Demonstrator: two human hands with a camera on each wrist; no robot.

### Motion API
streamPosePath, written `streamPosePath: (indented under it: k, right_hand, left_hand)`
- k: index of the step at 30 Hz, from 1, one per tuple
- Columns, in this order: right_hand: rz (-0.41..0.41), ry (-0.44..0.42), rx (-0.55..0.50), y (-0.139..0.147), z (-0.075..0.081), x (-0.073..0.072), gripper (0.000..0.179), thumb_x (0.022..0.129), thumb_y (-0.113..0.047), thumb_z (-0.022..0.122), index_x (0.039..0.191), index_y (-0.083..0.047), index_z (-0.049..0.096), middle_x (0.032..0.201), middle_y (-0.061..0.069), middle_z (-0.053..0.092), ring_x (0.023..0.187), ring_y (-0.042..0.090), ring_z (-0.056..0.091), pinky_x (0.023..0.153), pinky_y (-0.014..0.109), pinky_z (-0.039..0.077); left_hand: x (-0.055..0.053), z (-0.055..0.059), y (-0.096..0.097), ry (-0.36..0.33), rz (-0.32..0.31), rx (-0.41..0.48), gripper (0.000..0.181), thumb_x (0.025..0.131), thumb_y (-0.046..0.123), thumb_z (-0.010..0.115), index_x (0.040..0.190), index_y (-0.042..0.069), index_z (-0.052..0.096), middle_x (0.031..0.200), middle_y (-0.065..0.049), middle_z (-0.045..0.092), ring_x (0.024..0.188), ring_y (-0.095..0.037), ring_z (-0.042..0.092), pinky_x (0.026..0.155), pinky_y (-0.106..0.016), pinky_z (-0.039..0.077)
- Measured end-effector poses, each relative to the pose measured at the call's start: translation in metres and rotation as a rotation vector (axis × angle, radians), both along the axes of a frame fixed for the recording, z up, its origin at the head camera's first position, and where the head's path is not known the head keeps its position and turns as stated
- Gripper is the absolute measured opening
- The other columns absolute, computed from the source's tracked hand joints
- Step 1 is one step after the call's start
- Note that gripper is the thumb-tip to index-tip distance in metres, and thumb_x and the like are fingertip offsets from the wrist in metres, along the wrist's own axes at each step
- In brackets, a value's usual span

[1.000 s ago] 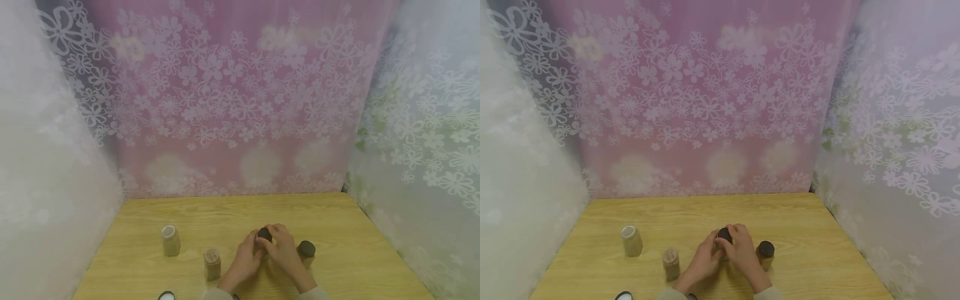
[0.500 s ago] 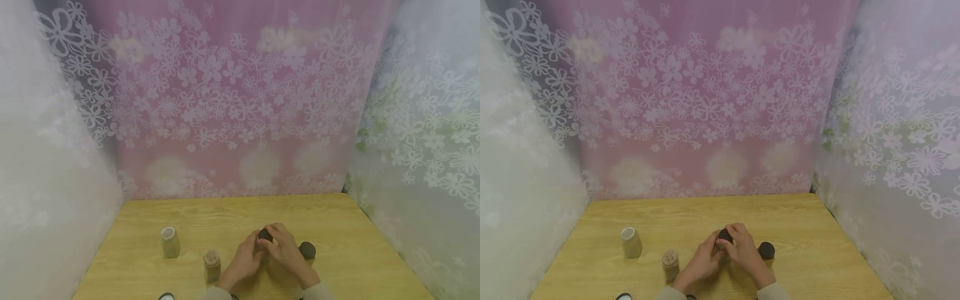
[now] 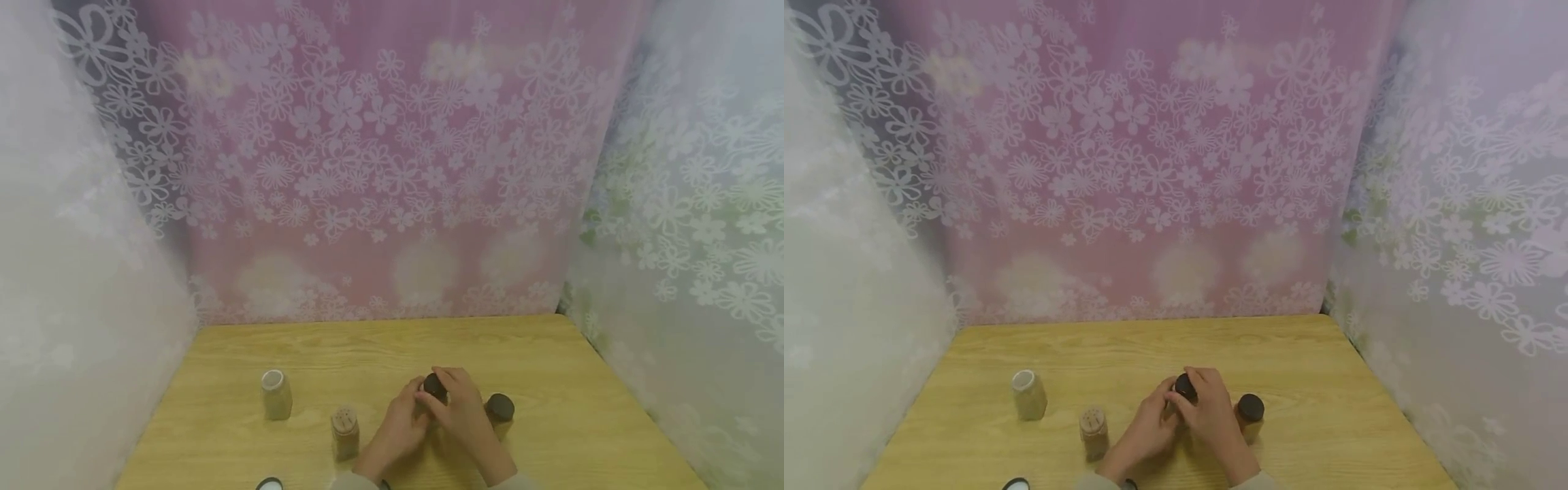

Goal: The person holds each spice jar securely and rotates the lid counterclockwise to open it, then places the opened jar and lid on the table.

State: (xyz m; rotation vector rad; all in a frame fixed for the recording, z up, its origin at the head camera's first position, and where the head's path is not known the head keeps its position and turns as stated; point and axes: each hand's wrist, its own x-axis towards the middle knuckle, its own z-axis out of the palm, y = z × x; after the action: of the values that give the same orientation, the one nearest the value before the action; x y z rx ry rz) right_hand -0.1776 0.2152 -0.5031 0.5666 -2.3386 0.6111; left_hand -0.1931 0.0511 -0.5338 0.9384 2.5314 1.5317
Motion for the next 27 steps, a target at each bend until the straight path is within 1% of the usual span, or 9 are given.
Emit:
streamPosePath:
  k: [2,4,9,12,16,19,21,24,27]
  right_hand:
    - [-0.086,0.044,-0.002,-0.005,-0.001,0.003,0.059,0.071,-0.023,0.096,0.110,0.014,0.072,0.097,0.017,0.068,0.090,0.025,0.063,0.073,0.029,0.062]
    - [-0.149,0.055,-0.019,-0.008,-0.002,0.005,0.056,0.069,-0.025,0.097,0.103,0.012,0.074,0.089,0.013,0.065,0.084,0.020,0.059,0.068,0.025,0.058]
    - [-0.187,0.005,-0.028,-0.010,0.003,0.009,0.045,0.074,-0.028,0.094,0.093,0.007,0.075,0.078,0.005,0.061,0.074,0.009,0.051,0.062,0.018,0.050]
    - [-0.165,0.018,-0.029,-0.010,0.003,0.008,0.038,0.075,-0.027,0.093,0.085,0.003,0.071,0.072,0.000,0.054,0.071,0.002,0.041,0.059,0.015,0.043]
    - [-0.086,0.058,-0.037,-0.007,0.001,0.004,0.034,0.074,-0.022,0.093,0.079,-0.002,0.066,0.069,-0.001,0.045,0.073,-0.001,0.030,0.058,0.013,0.035]
    - [-0.022,0.072,-0.032,-0.002,-0.001,0.000,0.032,0.078,-0.021,0.091,0.082,-0.001,0.066,0.072,0.001,0.046,0.075,0.000,0.031,0.058,0.013,0.034]
    - [0.014,0.075,-0.017,0.001,-0.001,-0.002,0.031,0.083,-0.024,0.088,0.086,-0.001,0.068,0.075,-0.001,0.049,0.077,0.000,0.034,0.060,0.014,0.037]
    - [0.062,0.054,0.019,0.007,0.000,-0.003,0.030,0.090,-0.029,0.082,0.092,-0.001,0.070,0.078,-0.003,0.050,0.081,-0.001,0.036,0.063,0.014,0.040]
    - [0.085,0.021,0.045,0.010,0.004,-0.003,0.030,0.090,-0.027,0.081,0.099,0.000,0.071,0.081,-0.004,0.048,0.083,-0.001,0.034,0.066,0.013,0.040]
  left_hand:
    - [0.001,0.000,0.000,-0.032,0.002,0.004,0.063,0.104,0.022,0.066,0.152,-0.008,0.039,0.157,-0.030,0.046,0.146,-0.049,0.047,0.116,-0.064,0.044]
    - [0.001,-0.001,0.000,-0.062,0.007,0.010,0.065,0.104,0.024,0.067,0.153,-0.008,0.039,0.159,-0.030,0.044,0.147,-0.049,0.045,0.117,-0.065,0.043]
    - [-0.001,-0.006,0.001,-0.115,0.031,0.039,0.065,0.102,0.027,0.071,0.152,-0.003,0.043,0.158,-0.027,0.048,0.146,-0.049,0.047,0.117,-0.066,0.042]
    - [-0.001,-0.008,0.002,-0.109,0.030,0.043,0.059,0.101,0.025,0.073,0.149,0.002,0.047,0.154,-0.024,0.054,0.144,-0.047,0.050,0.117,-0.067,0.041]
    - [-0.003,-0.010,0.002,-0.093,0.014,0.033,0.051,0.102,0.019,0.070,0.146,0.008,0.047,0.150,-0.023,0.058,0.143,-0.047,0.053,0.116,-0.069,0.042]
    - [-0.007,-0.010,0.001,-0.094,0.004,0.020,0.049,0.102,0.019,0.069,0.146,0.012,0.048,0.150,-0.021,0.060,0.143,-0.045,0.053,0.116,-0.068,0.043]
    - [-0.010,-0.011,0.000,-0.113,-0.011,0.014,0.048,0.103,0.024,0.069,0.145,0.015,0.048,0.151,-0.019,0.060,0.144,-0.043,0.053,0.117,-0.067,0.043]
    - [-0.012,-0.012,-0.001,-0.148,-0.038,0.009,0.049,0.104,0.034,0.069,0.145,0.019,0.048,0.154,-0.016,0.057,0.146,-0.041,0.051,0.118,-0.068,0.041]
    - [-0.013,-0.011,-0.002,-0.170,-0.047,0.009,0.053,0.103,0.040,0.068,0.147,0.020,0.047,0.156,-0.016,0.055,0.148,-0.041,0.049,0.119,-0.069,0.039]
